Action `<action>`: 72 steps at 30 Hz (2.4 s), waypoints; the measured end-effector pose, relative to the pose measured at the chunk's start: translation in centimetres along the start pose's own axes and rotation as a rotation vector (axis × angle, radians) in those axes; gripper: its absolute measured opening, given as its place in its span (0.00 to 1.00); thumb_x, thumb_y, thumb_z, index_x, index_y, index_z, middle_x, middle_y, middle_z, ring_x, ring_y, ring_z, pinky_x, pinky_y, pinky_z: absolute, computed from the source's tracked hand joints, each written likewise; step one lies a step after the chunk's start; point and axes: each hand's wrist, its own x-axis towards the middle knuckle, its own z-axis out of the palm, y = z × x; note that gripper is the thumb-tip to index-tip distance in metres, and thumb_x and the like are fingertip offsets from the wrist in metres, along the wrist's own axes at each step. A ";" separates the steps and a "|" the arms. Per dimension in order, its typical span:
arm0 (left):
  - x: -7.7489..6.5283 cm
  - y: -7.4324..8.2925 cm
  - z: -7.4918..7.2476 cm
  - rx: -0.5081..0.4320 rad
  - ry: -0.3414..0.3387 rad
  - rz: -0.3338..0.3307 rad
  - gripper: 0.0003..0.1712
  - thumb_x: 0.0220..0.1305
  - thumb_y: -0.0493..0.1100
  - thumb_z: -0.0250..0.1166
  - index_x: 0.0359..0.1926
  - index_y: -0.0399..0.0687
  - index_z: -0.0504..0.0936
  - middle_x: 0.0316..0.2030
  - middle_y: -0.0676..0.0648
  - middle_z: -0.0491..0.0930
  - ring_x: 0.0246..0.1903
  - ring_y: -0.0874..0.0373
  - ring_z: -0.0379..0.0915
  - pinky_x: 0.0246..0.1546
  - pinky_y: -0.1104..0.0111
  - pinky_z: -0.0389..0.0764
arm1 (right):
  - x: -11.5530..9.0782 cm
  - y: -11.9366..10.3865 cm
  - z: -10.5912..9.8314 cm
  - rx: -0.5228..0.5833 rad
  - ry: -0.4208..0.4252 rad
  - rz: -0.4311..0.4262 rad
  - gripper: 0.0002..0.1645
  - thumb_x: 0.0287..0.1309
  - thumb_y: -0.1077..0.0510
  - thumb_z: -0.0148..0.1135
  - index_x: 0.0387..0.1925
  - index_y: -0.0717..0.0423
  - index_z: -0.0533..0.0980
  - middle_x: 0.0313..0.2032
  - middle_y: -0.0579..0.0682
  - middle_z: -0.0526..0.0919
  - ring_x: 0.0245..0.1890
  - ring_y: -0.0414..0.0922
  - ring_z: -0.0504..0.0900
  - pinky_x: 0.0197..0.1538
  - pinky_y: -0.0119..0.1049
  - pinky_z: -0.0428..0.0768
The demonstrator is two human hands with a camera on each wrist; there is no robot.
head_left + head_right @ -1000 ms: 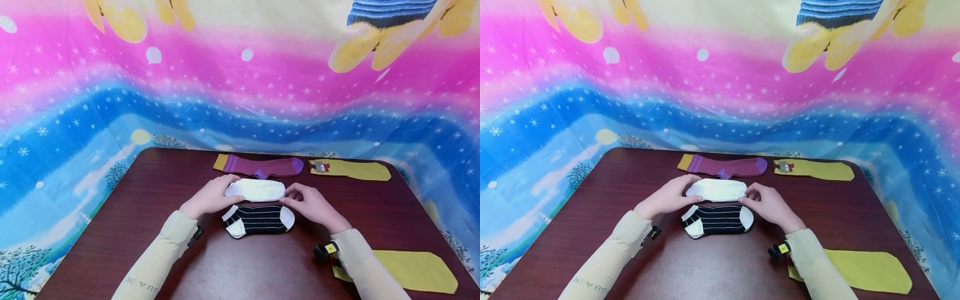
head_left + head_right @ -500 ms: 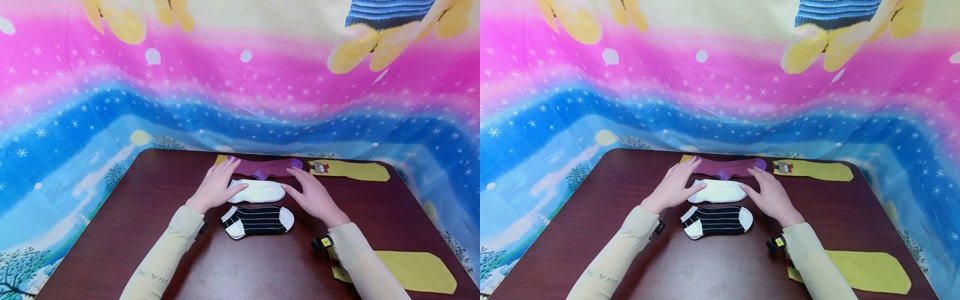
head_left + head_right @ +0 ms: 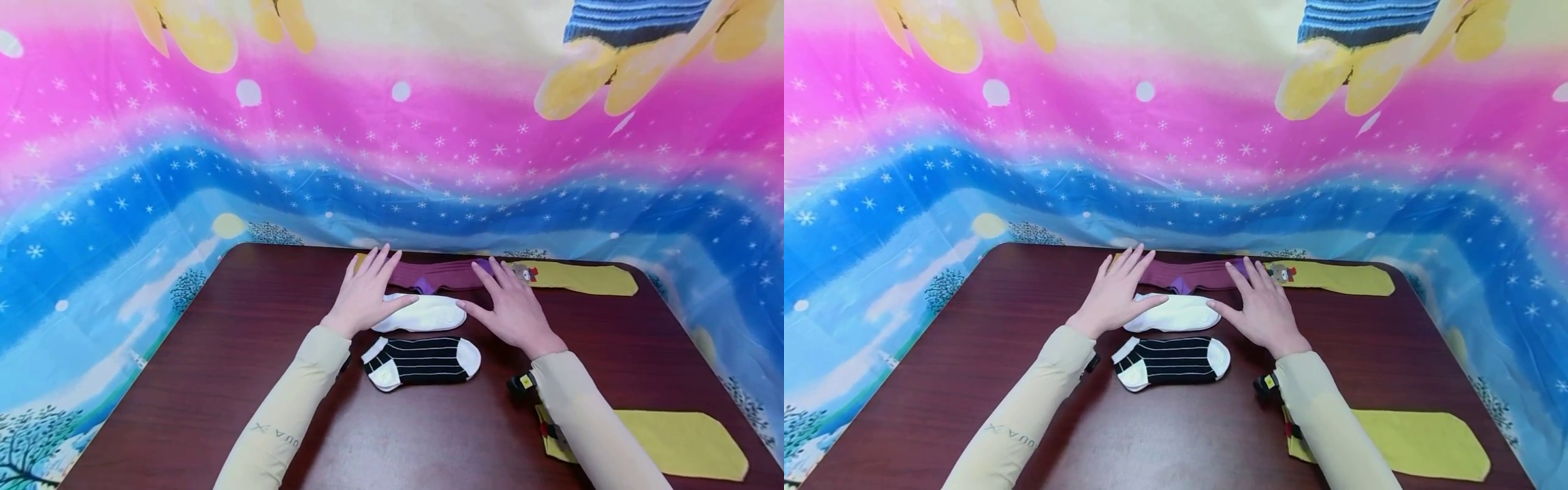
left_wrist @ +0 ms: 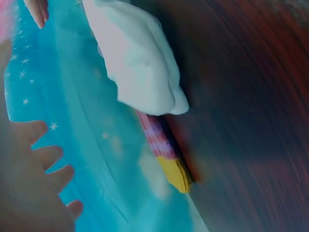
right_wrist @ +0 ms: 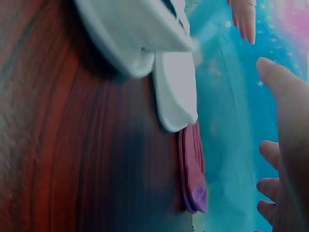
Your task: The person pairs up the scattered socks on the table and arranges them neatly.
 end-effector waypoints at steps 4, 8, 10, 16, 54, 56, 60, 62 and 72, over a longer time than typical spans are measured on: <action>0.7 0.2 0.7 0.010 -0.006 -0.005 0.59 0.60 0.86 0.43 0.82 0.61 0.47 0.80 0.49 0.41 0.78 0.49 0.35 0.73 0.44 0.35 | 0.4 0.6 0.3 -0.031 0.011 0.002 0.60 0.58 0.16 0.46 0.82 0.41 0.50 0.79 0.60 0.46 0.78 0.62 0.40 0.72 0.65 0.41; 1.3 0.7 1.2 0.020 -0.018 -0.004 0.59 0.59 0.86 0.43 0.82 0.61 0.46 0.81 0.49 0.40 0.78 0.48 0.35 0.73 0.44 0.35 | 0.6 1.2 0.1 -0.024 0.033 0.007 0.61 0.57 0.15 0.47 0.81 0.42 0.51 0.79 0.60 0.47 0.78 0.62 0.41 0.72 0.65 0.42; 1.7 1.0 1.3 0.015 -0.025 -0.005 0.59 0.59 0.86 0.45 0.82 0.61 0.46 0.81 0.49 0.40 0.78 0.48 0.35 0.73 0.45 0.36 | 0.7 1.5 -0.1 -0.014 0.038 0.012 0.61 0.56 0.15 0.47 0.81 0.43 0.52 0.79 0.61 0.47 0.78 0.62 0.41 0.72 0.66 0.42; 2.9 2.2 1.4 -0.010 -0.047 -0.011 0.60 0.57 0.88 0.44 0.82 0.63 0.47 0.81 0.51 0.40 0.78 0.50 0.34 0.73 0.46 0.37 | 0.5 2.5 -0.9 0.008 0.030 0.035 0.62 0.57 0.16 0.49 0.81 0.45 0.51 0.78 0.63 0.47 0.78 0.62 0.42 0.70 0.69 0.43; 9.7 15.2 6.1 0.106 -0.223 0.192 0.54 0.61 0.85 0.44 0.80 0.66 0.54 0.79 0.55 0.50 0.77 0.57 0.44 0.74 0.56 0.41 | -3.3 19.4 -6.6 0.123 -0.008 0.262 0.58 0.71 0.28 0.48 0.78 0.68 0.46 0.72 0.80 0.46 0.69 0.79 0.47 0.60 0.78 0.52; 9.7 16.0 6.6 0.114 -0.253 0.186 0.53 0.62 0.84 0.44 0.80 0.65 0.55 0.79 0.55 0.50 0.77 0.58 0.44 0.74 0.57 0.41 | -3.6 20.5 -6.5 0.133 -0.028 0.268 0.58 0.72 0.29 0.48 0.78 0.70 0.45 0.71 0.80 0.48 0.68 0.79 0.48 0.60 0.78 0.53; 9.9 17.5 7.2 0.118 -0.293 0.183 0.51 0.64 0.83 0.42 0.81 0.65 0.55 0.79 0.56 0.50 0.77 0.59 0.44 0.74 0.59 0.41 | -4.1 22.0 -6.5 0.159 -0.074 0.291 0.58 0.73 0.29 0.46 0.76 0.73 0.44 0.70 0.81 0.49 0.65 0.81 0.51 0.58 0.77 0.55; 10.1 18.1 7.4 0.124 -0.317 0.183 0.51 0.65 0.83 0.41 0.81 0.65 0.53 0.79 0.57 0.49 0.77 0.60 0.42 0.74 0.61 0.40 | -4.2 22.4 -6.6 0.173 -0.104 0.307 0.58 0.73 0.29 0.45 0.76 0.74 0.43 0.70 0.82 0.49 0.64 0.82 0.52 0.58 0.77 0.56; 10.6 19.3 9.4 0.177 -0.381 0.158 0.50 0.68 0.80 0.41 0.82 0.65 0.44 0.80 0.58 0.43 0.77 0.62 0.38 0.74 0.64 0.40 | -4.3 22.5 -6.0 0.187 -0.201 0.371 0.60 0.72 0.28 0.44 0.75 0.75 0.44 0.67 0.85 0.52 0.63 0.81 0.56 0.60 0.75 0.59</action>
